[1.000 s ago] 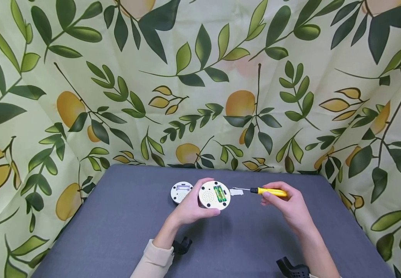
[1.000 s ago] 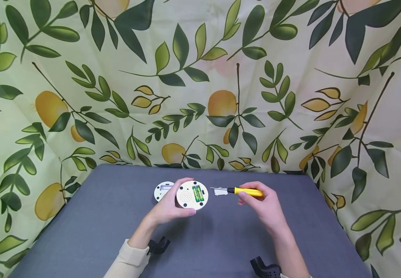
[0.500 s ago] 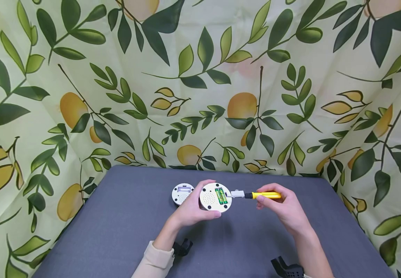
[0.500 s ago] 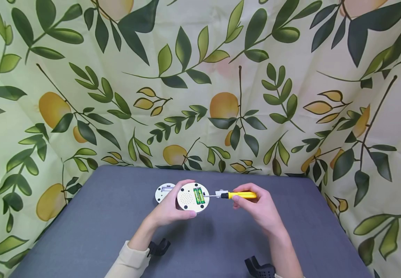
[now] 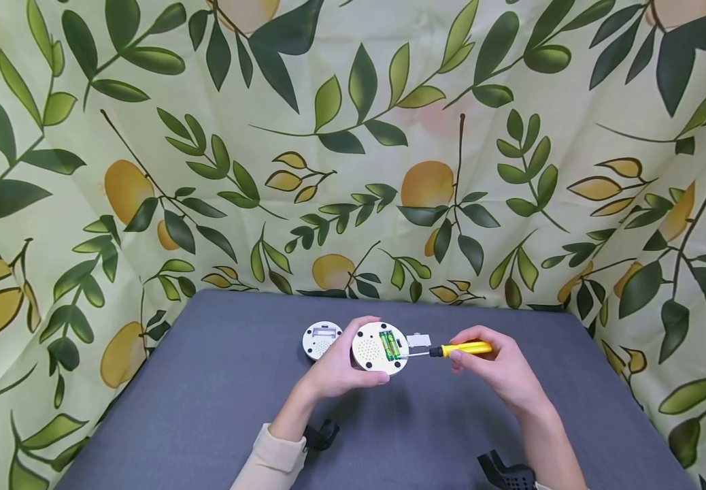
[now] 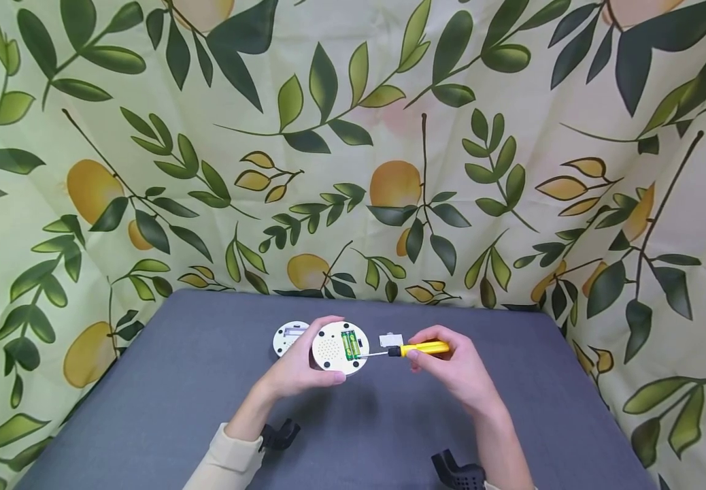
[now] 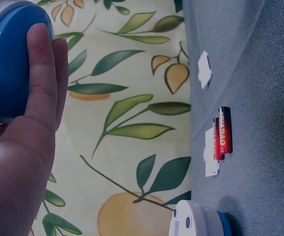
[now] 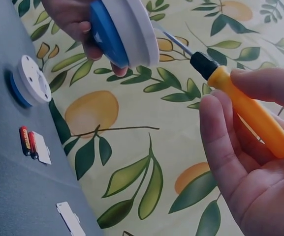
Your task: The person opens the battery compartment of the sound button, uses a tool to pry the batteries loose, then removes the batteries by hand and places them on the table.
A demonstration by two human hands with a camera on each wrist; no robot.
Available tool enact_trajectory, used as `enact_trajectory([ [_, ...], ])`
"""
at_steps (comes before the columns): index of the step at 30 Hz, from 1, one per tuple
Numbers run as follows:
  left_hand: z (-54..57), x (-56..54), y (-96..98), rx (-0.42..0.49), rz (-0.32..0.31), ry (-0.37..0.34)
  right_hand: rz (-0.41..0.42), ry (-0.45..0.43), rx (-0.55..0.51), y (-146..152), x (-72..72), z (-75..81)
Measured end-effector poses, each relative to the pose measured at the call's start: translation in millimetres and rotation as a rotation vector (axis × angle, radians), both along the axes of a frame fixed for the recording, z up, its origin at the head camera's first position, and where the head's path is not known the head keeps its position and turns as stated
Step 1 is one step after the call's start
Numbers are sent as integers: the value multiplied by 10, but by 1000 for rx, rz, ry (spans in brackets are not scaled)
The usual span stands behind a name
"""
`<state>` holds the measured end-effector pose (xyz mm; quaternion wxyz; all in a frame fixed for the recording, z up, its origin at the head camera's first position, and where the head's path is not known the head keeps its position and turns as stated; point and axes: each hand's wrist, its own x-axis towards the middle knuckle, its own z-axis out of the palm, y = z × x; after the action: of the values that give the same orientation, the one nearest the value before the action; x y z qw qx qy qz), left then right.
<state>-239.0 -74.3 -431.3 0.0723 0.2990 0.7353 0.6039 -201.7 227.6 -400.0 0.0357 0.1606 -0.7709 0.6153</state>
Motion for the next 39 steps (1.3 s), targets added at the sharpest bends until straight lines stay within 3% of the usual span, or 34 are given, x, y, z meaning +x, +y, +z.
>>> enact_trajectory([
  [13, -16, -14, 6, -55, -1, 18, 13, -46, 79, -1, 40, 36],
  [24, -25, -18, 8, -64, 3, 4, 11, -39, -16, 8, -9, -7],
  [39, -28, -15, 19, -70, -9, -11, 92, -41, -20, 4, -19, -26],
])
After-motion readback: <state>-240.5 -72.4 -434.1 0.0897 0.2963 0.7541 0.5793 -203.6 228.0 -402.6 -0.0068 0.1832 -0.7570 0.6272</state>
